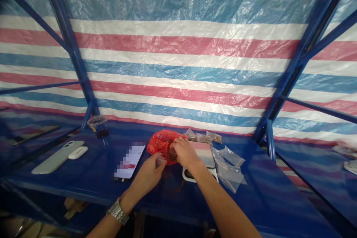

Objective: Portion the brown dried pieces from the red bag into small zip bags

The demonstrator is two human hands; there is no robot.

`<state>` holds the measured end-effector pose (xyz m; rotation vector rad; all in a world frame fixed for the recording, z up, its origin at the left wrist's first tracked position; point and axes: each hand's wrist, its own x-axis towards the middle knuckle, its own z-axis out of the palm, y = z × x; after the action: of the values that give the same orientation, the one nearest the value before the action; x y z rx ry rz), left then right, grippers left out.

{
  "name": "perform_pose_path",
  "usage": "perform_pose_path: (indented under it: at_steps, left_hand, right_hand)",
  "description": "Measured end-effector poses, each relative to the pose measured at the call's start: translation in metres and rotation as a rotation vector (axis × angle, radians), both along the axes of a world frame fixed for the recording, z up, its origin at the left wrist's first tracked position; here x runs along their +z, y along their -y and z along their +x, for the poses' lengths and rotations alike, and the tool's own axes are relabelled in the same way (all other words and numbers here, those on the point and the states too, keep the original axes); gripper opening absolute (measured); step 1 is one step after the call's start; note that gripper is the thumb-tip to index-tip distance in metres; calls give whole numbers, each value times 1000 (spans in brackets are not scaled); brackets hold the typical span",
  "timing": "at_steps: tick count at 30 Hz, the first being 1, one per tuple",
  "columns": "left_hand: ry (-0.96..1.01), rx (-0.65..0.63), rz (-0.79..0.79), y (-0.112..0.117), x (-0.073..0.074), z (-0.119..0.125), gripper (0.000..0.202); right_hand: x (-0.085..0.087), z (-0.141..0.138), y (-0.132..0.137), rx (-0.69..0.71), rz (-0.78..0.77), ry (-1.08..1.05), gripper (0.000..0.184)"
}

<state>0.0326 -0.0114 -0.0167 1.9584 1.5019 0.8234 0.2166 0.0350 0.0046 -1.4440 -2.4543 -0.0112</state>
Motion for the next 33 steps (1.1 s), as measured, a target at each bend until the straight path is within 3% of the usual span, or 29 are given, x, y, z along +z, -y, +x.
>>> perform_pose_path:
  at_steps: [7,12,18,23,25,30,33]
  left_hand:
    - [342,-41,-88,-11,-6,-4,27]
    - [639,51,-199,-15,0,-3,28]
    - [883,69,-254,-13,2,-6,35]
    - [1049,140,-367,-16,6,-6,34]
    - [1011,148,-368,-18,7,-6,33]
    - [463,172,-44,-23,2,-8,41]
    - [357,161,19,-23,-4,-10,43]
  right_hand:
    - [-6,-3,4,-24,-44,-43,34]
    - [-11,-9,5,-43,-41,-48,33]
    - [-13,-19,4,-83,-97,-238,19]
    - [-17,-22,-3,-84,-217,-453,23]
    - [-21,-21,-7,-82,-237,-510,25]
    - [-28,-12,-13,-54,-274,-732,30]
    - [-24,-4,-10,-5,-245,-776,31]
